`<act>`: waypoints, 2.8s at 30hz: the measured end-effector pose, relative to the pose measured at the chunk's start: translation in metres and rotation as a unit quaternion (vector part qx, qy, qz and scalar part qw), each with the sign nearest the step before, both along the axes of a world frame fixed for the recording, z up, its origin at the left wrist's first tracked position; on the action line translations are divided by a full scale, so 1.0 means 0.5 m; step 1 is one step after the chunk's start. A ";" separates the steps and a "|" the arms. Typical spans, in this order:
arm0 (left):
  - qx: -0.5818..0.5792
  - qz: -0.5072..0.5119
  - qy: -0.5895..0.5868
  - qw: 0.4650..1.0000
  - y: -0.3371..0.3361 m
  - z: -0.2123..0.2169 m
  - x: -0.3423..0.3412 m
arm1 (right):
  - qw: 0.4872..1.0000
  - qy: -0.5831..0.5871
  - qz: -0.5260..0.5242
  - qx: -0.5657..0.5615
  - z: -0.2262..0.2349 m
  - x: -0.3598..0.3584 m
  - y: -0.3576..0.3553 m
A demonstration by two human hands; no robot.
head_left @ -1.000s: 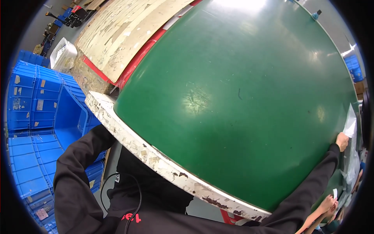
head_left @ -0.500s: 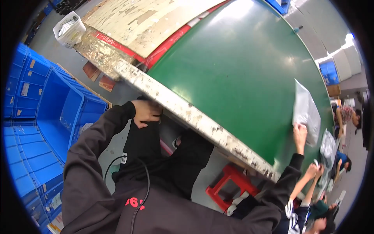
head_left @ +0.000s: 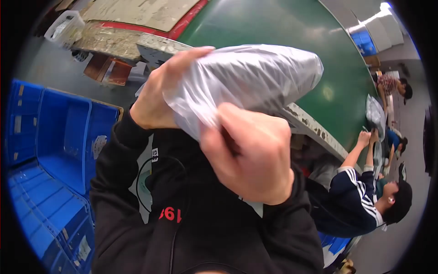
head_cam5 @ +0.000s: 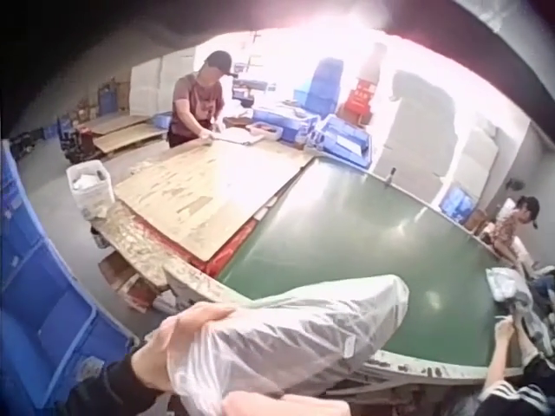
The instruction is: Packaging products into plastic bags and placing them in storage crates.
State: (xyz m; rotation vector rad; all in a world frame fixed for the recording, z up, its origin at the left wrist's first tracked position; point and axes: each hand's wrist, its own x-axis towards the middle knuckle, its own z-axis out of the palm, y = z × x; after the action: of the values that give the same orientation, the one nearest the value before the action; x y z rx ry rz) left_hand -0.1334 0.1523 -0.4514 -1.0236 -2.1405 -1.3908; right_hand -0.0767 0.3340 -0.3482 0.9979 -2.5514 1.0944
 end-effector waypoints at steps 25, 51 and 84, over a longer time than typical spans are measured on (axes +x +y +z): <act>-0.036 0.150 -0.122 0.981 -0.114 -0.096 0.090 | 0.955 -0.171 -0.099 -0.221 -0.167 -0.101 0.113; -0.203 0.339 -0.132 0.909 -0.113 0.033 0.180 | 0.988 0.117 -0.004 0.099 -0.062 -0.121 0.068; -0.157 0.324 0.018 0.933 -0.177 -0.099 0.262 | 0.977 0.071 0.137 0.147 -0.141 -0.053 -0.065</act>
State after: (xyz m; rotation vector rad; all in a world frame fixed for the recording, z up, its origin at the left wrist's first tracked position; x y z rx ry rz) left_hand -0.0025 0.0636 -0.5009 -0.3512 -2.4038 -0.7262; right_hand -0.1030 0.3017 -0.4185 1.4803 -2.5583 0.6785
